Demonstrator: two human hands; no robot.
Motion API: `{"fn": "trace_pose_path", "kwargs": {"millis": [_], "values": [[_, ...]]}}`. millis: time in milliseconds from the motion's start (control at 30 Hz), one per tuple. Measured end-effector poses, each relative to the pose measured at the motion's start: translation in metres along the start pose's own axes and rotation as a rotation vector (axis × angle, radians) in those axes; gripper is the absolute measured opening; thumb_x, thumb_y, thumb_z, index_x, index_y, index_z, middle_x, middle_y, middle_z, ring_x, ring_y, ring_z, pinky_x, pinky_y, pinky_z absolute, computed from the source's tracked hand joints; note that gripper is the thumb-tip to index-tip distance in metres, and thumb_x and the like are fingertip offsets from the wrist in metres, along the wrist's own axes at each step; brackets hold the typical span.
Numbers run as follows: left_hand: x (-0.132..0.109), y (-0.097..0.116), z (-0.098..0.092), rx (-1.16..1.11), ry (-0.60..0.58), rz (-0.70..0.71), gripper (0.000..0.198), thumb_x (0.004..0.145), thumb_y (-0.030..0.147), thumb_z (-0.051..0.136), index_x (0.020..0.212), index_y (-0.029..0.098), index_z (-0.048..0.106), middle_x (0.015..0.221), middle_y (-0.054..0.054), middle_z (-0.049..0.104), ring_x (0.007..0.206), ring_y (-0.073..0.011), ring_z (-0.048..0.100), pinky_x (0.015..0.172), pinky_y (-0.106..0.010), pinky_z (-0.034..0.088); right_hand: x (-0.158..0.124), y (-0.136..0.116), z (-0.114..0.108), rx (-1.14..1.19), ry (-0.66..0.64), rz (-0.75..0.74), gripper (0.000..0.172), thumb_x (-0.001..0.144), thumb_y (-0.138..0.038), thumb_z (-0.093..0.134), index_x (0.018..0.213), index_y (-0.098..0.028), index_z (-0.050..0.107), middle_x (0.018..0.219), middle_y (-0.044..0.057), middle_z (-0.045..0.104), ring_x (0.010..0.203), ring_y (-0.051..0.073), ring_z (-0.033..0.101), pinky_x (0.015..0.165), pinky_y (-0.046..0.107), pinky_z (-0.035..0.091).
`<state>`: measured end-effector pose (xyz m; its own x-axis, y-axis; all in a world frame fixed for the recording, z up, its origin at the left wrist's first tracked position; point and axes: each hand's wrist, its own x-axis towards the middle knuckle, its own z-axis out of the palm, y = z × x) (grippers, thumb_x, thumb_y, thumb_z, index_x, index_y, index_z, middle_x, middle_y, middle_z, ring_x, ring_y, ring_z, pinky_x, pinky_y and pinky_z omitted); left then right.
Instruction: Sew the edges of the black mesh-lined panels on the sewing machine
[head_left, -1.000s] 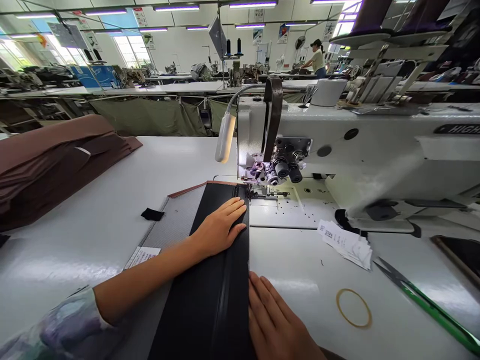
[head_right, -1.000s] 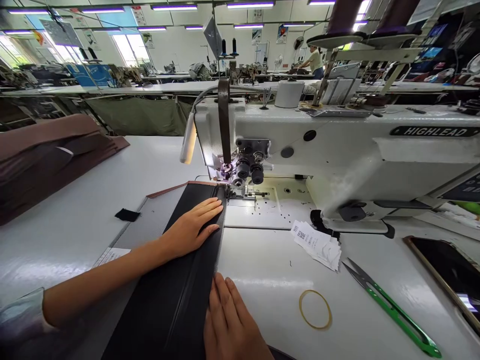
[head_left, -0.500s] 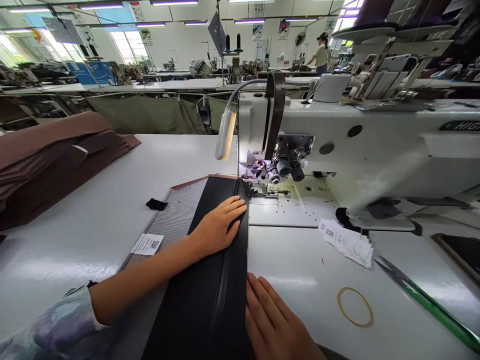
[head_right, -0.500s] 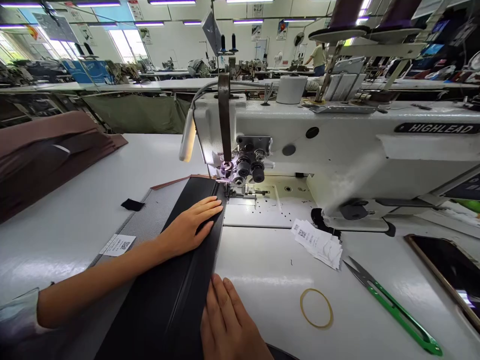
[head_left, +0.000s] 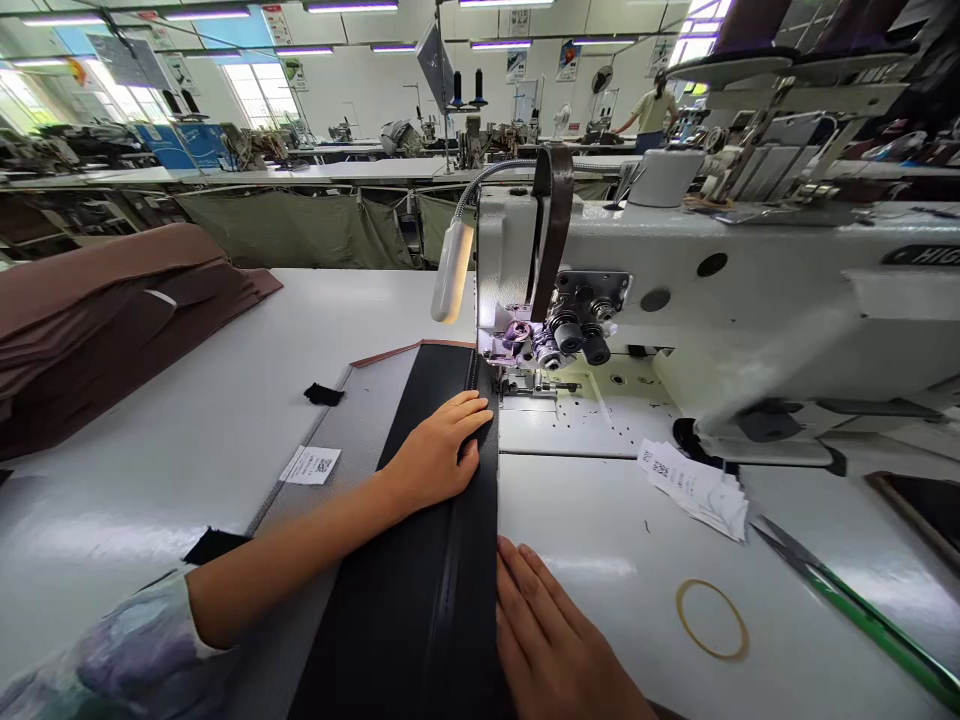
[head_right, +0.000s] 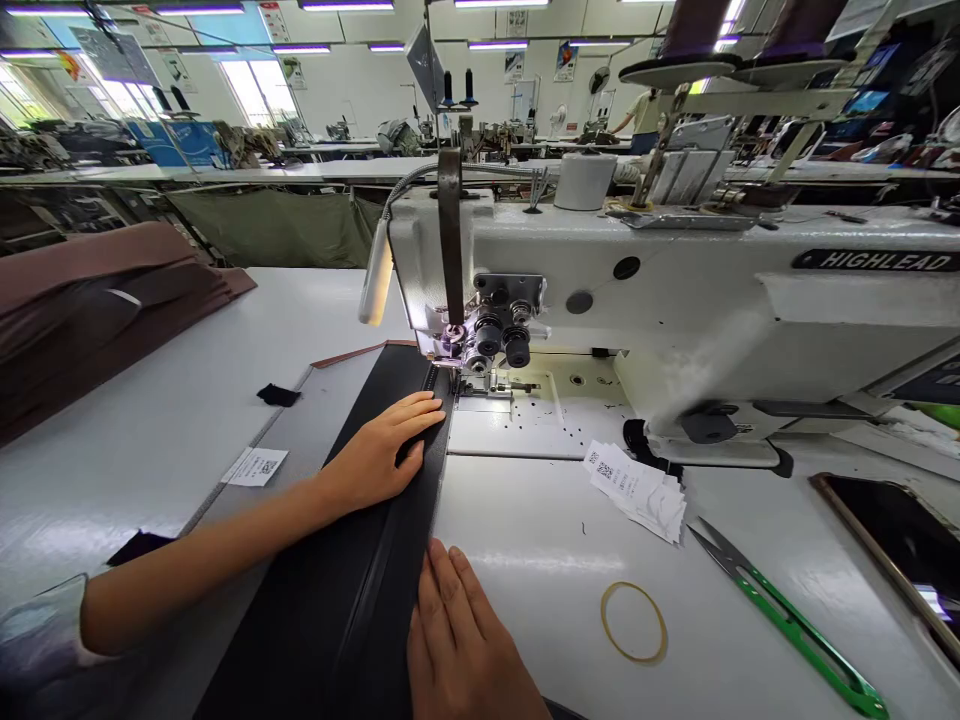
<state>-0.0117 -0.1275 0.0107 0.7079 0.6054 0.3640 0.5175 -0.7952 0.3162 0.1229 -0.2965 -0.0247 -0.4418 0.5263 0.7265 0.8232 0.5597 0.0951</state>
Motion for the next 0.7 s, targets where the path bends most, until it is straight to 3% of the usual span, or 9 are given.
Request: {"fn": "trace_pose_path", "kwargs": {"millis": [700], "values": [[0.0006, 0.0056, -0.0028, 0.001, 0.008, -0.047, 0.052, 0.069, 0.003, 0.047, 0.118, 0.01, 0.061, 0.129, -0.009, 0.057, 0.13, -0.0245, 0.043, 0.113, -0.042, 0.038, 0.005, 0.0043, 0.0058, 0.035, -0.029, -0.017, 0.032, 0.079, 0.001, 0.036, 0.086, -0.002, 0.067, 0.103, 0.021, 0.067, 0.107, 0.034, 0.06, 0.086, 0.043, 0.057]]}}
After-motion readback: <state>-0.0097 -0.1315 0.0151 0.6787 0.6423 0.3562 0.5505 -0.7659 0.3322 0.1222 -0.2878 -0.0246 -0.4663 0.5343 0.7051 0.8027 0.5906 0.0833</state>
